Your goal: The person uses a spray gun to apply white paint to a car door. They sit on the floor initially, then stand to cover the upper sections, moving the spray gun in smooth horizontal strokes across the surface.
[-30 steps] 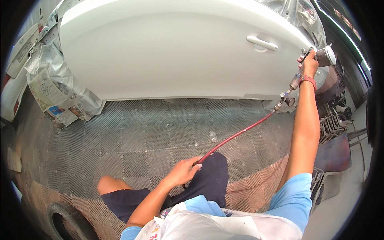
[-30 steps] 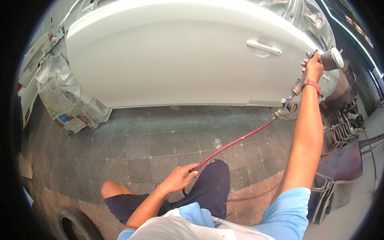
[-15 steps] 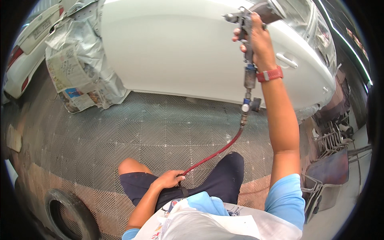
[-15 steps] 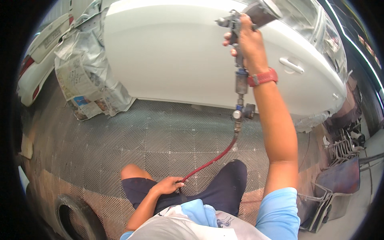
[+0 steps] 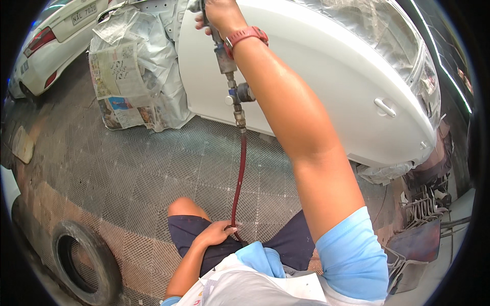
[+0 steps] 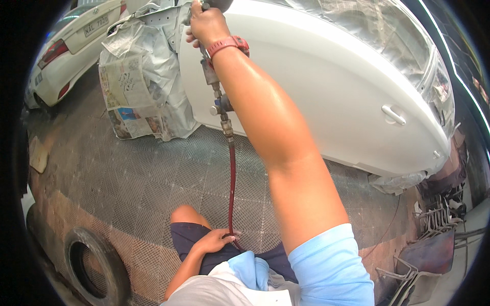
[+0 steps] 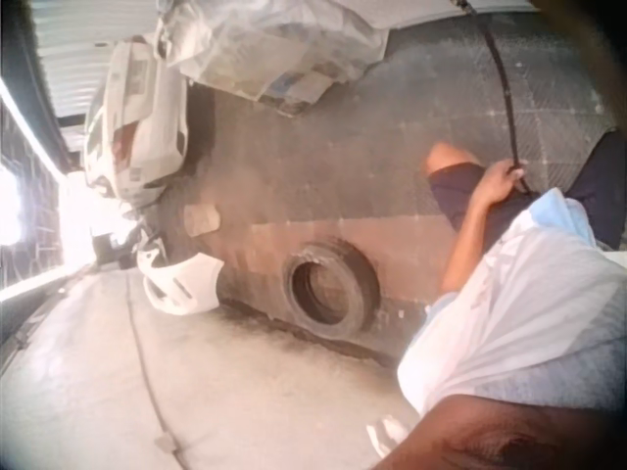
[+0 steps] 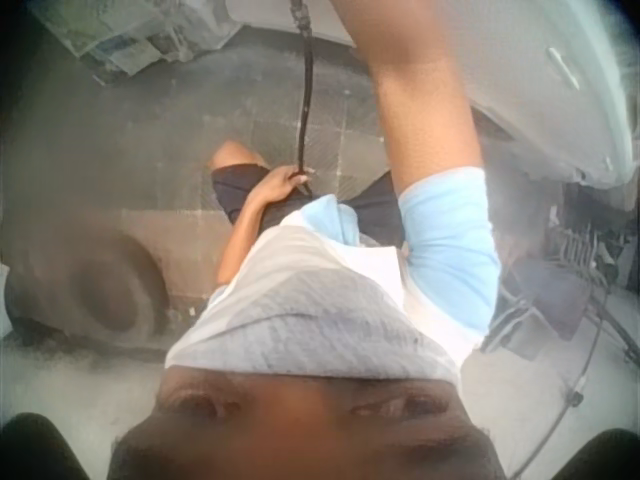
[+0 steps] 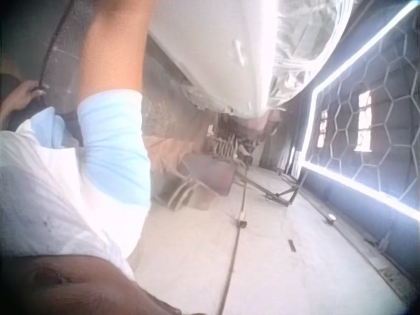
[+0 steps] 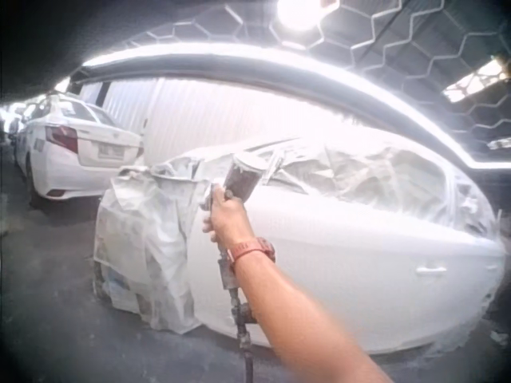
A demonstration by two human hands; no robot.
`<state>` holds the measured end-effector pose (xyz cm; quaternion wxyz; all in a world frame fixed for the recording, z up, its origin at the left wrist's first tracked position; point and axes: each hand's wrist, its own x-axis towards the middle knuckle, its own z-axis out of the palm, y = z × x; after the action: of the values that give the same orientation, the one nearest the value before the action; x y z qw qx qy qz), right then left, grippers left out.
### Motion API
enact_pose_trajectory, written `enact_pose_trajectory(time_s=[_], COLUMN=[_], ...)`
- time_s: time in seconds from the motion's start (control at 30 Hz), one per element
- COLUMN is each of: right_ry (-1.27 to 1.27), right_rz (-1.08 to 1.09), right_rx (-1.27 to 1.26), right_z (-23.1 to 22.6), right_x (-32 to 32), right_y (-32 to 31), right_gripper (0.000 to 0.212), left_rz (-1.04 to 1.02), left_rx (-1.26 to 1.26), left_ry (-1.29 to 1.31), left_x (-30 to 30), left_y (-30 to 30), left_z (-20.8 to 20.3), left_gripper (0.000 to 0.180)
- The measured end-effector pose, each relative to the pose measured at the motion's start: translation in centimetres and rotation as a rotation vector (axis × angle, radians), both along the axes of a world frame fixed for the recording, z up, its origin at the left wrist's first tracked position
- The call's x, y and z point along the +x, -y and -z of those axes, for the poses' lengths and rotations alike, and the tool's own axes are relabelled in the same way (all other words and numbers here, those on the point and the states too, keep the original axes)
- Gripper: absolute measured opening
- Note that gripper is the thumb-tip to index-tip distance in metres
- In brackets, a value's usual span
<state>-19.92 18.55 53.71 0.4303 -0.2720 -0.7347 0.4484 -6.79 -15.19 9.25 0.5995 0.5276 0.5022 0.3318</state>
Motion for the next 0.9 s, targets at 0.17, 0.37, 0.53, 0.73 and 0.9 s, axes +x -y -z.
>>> enact_pose_trajectory(time_s=[0.17,0.37,0.53,0.73,0.9], right_ry=[-0.062,0.073,0.024,0.045,0.029], right_rz=[-0.094,0.350,0.468,0.737,0.876], right_rx=[-0.037,0.072,0.148,0.158,0.151], right_z=[-4.0,-6.8,-7.3,-8.1,-8.7], right_x=[3.9,20.5,36.7,54.3,66.6], right_y=[-1.6,-3.4,-5.1,-6.8,-9.2], right_gripper=[0.067,0.059,0.070,0.071,0.069], left_rz=[0.032,0.231,0.371,0.480,0.429], left_rx=[0.069,0.114,0.268,0.341,0.457], left_ry=[-0.068,-0.074,-0.210,-0.199,-0.224], left_x=[-0.6,1.9,6.9,14.3,20.2], left_y=[-1.1,-4.6,-8.0,-12.2,-15.1], left_z=[-2.8,-3.9,-5.5,-8.3,-10.8], left_gripper=[0.035,0.038,0.042,0.042,0.042])
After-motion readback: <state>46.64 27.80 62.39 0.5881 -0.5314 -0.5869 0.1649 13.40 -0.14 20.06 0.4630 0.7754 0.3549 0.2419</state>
